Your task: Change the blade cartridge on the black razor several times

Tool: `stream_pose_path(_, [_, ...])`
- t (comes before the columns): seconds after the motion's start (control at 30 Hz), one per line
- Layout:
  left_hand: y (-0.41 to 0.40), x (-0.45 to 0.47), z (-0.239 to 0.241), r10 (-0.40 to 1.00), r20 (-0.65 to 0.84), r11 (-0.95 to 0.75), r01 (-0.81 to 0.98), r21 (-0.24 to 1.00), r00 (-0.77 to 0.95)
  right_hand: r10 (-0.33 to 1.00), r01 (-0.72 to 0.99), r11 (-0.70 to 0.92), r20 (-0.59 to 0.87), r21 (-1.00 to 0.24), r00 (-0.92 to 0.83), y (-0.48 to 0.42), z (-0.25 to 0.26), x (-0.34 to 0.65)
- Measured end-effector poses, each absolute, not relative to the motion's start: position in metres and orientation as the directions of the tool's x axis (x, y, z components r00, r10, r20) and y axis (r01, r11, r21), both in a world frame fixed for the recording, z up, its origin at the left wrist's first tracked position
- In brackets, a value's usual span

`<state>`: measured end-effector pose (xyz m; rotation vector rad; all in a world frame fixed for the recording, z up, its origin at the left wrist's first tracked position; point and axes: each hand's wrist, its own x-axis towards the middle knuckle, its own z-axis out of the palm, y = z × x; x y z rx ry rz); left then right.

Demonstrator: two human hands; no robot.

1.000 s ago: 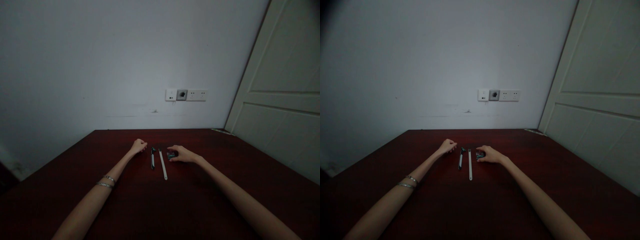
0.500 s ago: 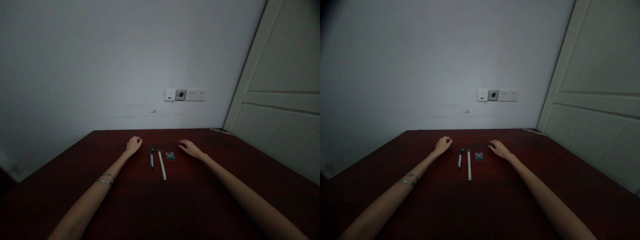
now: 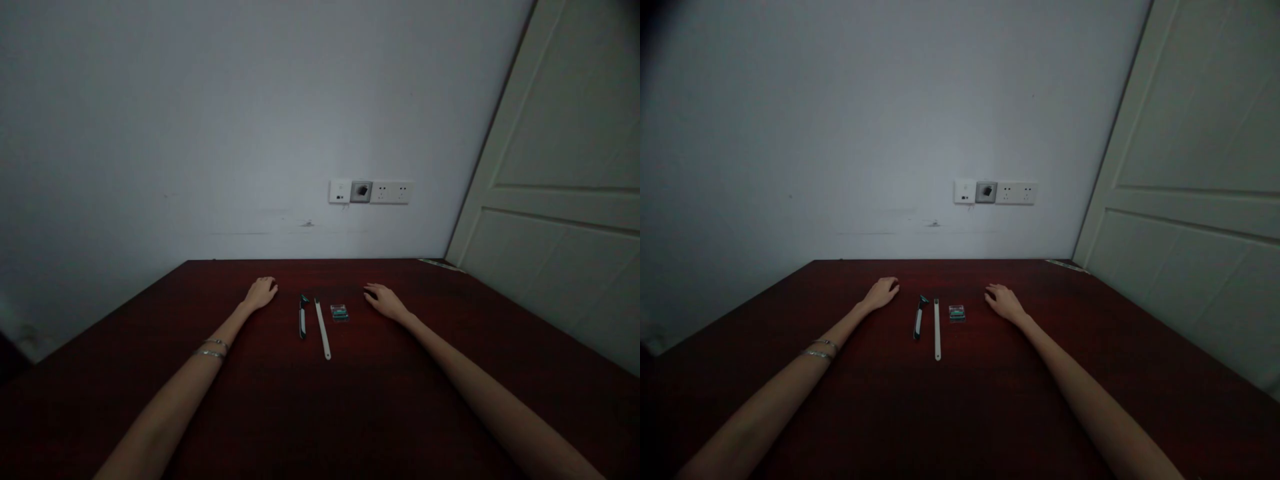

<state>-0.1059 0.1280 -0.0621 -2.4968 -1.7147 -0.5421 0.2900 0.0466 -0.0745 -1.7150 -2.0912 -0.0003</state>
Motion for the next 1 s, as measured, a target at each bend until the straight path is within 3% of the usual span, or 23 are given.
stream_pose_path(0.7, [0.134,-0.115,-0.069,0.912,0.266,-0.376,0.896,0.236,0.312,0.935,0.94,0.232,0.323,-0.249,-0.145,0.046,-0.079,0.293])
stream_pose_path(0.87, [0.135,-0.12,-0.064,0.919,0.266,-0.371,0.871,0.323,0.293,0.931,0.948,0.238,0.33,-0.213,-0.159,0.044,-0.077,0.292])
stream_pose_path(1.0, [0.13,-0.117,-0.032,0.926,0.346,-0.295,0.861,0.414,0.151,0.931,0.948,0.238,0.328,-0.209,-0.162,0.044,-0.076,0.292])
